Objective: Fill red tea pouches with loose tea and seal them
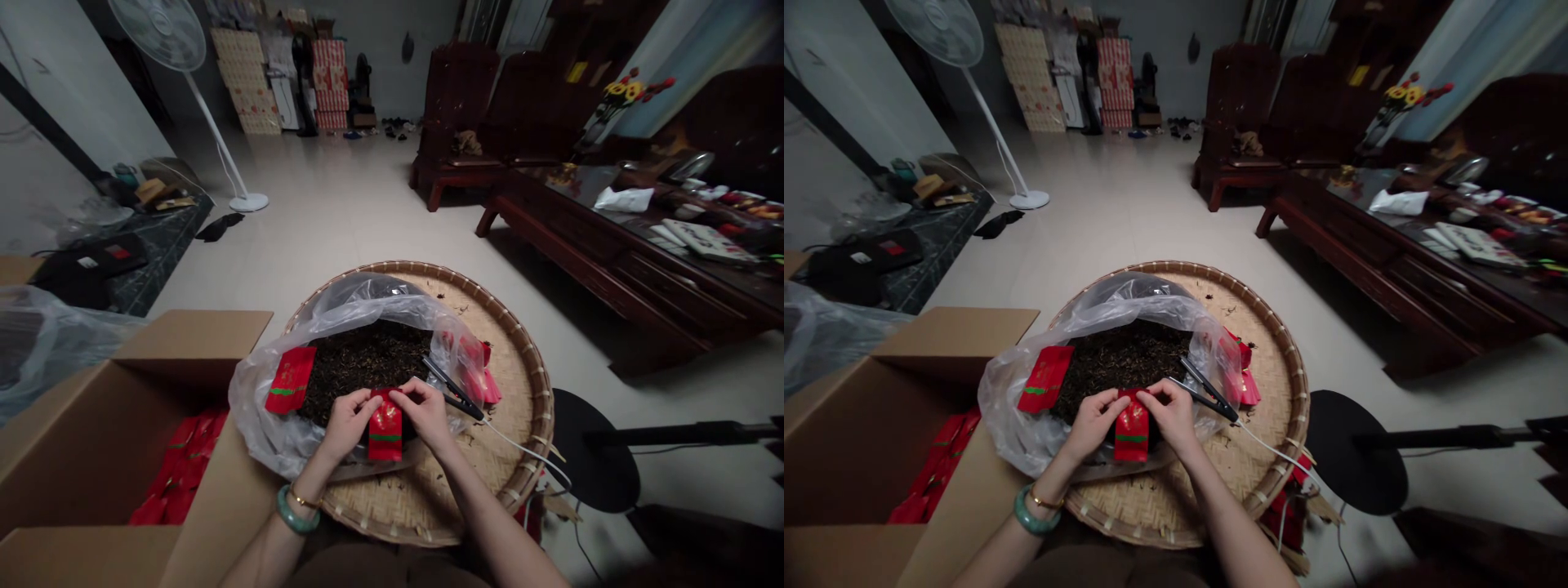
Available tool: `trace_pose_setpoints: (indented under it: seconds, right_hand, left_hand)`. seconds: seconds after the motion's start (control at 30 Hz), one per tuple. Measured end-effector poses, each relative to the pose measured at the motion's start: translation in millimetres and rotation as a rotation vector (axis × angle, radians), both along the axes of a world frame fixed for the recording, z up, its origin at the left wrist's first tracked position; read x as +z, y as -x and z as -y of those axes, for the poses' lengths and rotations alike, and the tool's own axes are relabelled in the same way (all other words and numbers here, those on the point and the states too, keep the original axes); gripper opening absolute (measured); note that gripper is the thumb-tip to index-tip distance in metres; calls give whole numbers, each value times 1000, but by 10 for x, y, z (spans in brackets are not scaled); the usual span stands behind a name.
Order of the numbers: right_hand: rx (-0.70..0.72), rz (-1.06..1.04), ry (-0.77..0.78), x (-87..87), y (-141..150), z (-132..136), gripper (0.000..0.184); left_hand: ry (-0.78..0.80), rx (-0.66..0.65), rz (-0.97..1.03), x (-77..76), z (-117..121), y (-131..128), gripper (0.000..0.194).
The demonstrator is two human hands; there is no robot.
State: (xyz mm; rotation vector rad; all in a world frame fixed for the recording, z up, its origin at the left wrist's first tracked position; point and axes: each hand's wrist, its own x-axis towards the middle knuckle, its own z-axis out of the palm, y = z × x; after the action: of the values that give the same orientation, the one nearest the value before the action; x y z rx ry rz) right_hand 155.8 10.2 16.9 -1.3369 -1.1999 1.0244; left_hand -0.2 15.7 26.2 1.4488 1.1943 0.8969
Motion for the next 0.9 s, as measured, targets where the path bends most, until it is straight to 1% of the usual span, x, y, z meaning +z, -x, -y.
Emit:
trace_pose_setpoints:
  seconds: [0.1, 0.2, 0.27, 0.33, 0.4, 0.47, 0.5, 0.6, 0.67, 0.77, 0.83, 0.9]
  right_hand:
    - [18, -28, 30, 0, 10, -17, 24]
    - [108, -59, 91, -29, 22, -34, 25]
    - [141, -61, 118, -48, 31, -35, 25]
    - [116, -56, 114, -57, 39, -30, 25]
    - [61, -62, 101, -55, 40, -27, 25]
    - [10, -91, 111, -46, 29, -37, 26]
    - [-8, -112, 125, -41, 18, -46, 27]
    - [-3, -149, 141, -16, -28, -89, 28]
    - [41, -106, 100, 13, -60, -122, 26]
    - [102, 59, 30, 67, -94, -165, 22]
    - [130, 161, 21, 96, -109, -186, 24]
    - [152, 209, 26, 107, -119, -198, 27]
  left_hand:
    - [34, 29, 44, 18, -12, -8, 32]
    - [79, 39, 84, 20, -27, -2, 32]
    - [100, 36, 79, 6, -30, 4, 33]
    - [143, 15, 115, -17, -23, 8, 32]
    - [215, -37, 190, -42, -8, 7, 32]
    - [295, -94, 228, -64, 12, 8, 43]
    - [336, -120, 224, -71, 21, 10, 46]
    - [446, -151, 195, -72, 43, 19, 34]
    - [486, -154, 178, -53, 51, 20, 30]
    - [500, -211, 91, -7, 66, 12, 26]
    - [507, -270, 20, 24, 79, 11, 25]
    - [509, -303, -24, 47, 88, 25, 25]
